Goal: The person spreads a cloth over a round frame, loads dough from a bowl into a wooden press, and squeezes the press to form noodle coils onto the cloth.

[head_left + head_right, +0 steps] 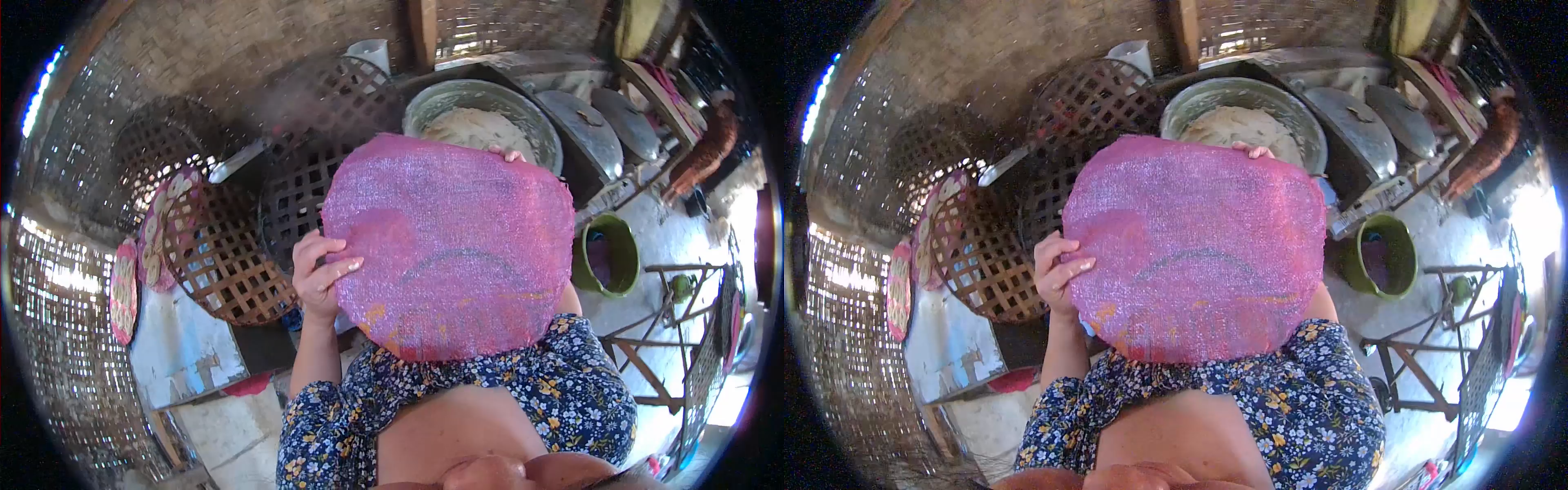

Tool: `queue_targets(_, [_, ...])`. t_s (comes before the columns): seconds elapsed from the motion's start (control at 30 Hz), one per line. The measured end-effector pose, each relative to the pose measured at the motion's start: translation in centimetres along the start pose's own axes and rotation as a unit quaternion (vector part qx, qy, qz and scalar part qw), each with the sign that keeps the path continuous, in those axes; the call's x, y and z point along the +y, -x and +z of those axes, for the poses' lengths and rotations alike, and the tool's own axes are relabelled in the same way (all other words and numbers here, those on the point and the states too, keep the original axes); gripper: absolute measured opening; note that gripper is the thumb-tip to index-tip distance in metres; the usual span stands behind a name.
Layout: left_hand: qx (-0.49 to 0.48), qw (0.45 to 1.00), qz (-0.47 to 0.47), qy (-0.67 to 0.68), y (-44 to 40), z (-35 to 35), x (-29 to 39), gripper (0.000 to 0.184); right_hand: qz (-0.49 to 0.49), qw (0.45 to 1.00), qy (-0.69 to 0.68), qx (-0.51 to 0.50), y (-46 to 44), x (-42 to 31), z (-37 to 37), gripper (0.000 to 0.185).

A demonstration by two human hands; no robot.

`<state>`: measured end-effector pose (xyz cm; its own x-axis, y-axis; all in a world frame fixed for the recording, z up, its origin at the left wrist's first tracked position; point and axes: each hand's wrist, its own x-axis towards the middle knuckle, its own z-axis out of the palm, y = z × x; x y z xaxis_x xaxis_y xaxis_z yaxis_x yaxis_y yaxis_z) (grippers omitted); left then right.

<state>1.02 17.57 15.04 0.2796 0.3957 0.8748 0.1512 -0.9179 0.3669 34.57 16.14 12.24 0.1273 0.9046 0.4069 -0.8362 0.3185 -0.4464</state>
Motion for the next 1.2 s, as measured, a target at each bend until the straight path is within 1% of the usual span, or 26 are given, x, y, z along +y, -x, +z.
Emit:
queue_targets(0.2, [0.092, 0.993, -0.071, -0.017, -1.0, -2.3, -0.6, 0.016, 0.138, 0.988, -0.003, -0.063, -4.3, 4.2, -0.5, 0.020])
queue_targets(0.3, [0.162, 0.983, -0.085, -0.030, -0.8, -3.3, -1.1, 0.018, 0.212, 0.972, 0.003, -0.096, -5.6, 6.2, -0.5, 0.019])
queue_targets(0.33, [0.191, 0.978, -0.082, -0.007, -1.2, -3.5, -1.2, 0.021, 0.234, 0.966, 0.012, -0.105, -5.9, 6.6, -0.7, 0.019])
queue_targets(0.37, [0.230, 0.960, -0.155, 0.029, -1.7, -4.0, -1.3, 0.021, 0.258, 0.959, 0.024, -0.115, -6.1, 7.1, -0.8, 0.019])
queue_targets(0.43, [0.306, 0.898, -0.295, 0.110, -3.1, -4.9, -1.6, 0.022, 0.312, 0.941, 0.056, -0.121, -6.4, 8.0, -1.2, 0.019])
queue_targets(0.47, [0.270, 0.918, -0.287, -0.052, -4.4, -5.4, -1.3, 0.025, 0.338, 0.931, 0.082, -0.109, -6.5, 8.3, -1.3, 0.019])
queue_targets(0.5, [0.226, 0.910, -0.276, -0.213, -6.2, -5.9, -0.9, 0.029, 0.371, 0.917, 0.113, -0.090, -6.5, 8.5, -1.0, 0.019])
queue_targets(0.57, [0.300, 0.898, -0.249, -0.202, -5.8, -7.2, -3.9, 0.032, 0.431, 0.883, 0.186, -0.008, -6.4, 8.7, 0.8, 0.022])
queue_targets(0.6, [0.290, 0.892, -0.275, -0.213, -5.6, -7.6, -4.2, 0.032, 0.456, 0.861, 0.223, 0.033, -6.0, 8.6, 1.6, 0.023])
queue_targets(0.7, [0.245, 0.869, -0.351, -0.247, -4.2, -8.4, -5.9, 0.035, 0.446, 0.870, 0.205, 0.033, -5.1, 8.1, 1.6, 0.028])
queue_targets(0.8, [0.170, 0.842, -0.428, -0.282, -0.5, -8.1, -8.8, 0.038, 0.466, 0.844, 0.261, 0.049, -4.2, 7.8, -0.3, 0.031])
queue_targets(0.87, [0.115, 0.821, -0.477, -0.291, 0.9, -7.5, -9.8, 0.040, 0.433, 0.855, 0.282, 0.040, -3.7, 7.7, -0.7, 0.033])
queue_targets(0.97, [0.044, 0.792, -0.501, -0.346, 1.4, -6.2, -9.9, 0.039, 0.372, 0.863, 0.339, 0.049, -3.5, 7.0, 0.2, 0.040])
queue_targets(1.0, [0.033, 0.791, -0.503, -0.347, 1.5, -6.0, -9.8, 0.041, 0.349, 0.863, 0.360, 0.054, -3.5, 6.8, 0.5, 0.043])
queue_targets(1.1, [0.011, 0.793, -0.469, -0.388, 2.9, -5.6, -10.7, 0.044, 0.336, 0.854, 0.392, 0.066, -3.4, 6.7, -0.1, 0.050])
queue_targets(1.13, [-0.011, 0.774, -0.500, -0.388, 2.8, -5.6, -10.6, 0.047, 0.311, 0.846, 0.426, 0.074, -3.2, 6.5, 0.0, 0.051])
queue_targets(1.2, [-0.027, 0.776, -0.489, -0.397, 3.4, -5.5, -10.7, 0.047, 0.262, 0.824, 0.495, 0.091, -2.8, 5.7, 0.4, 0.053])
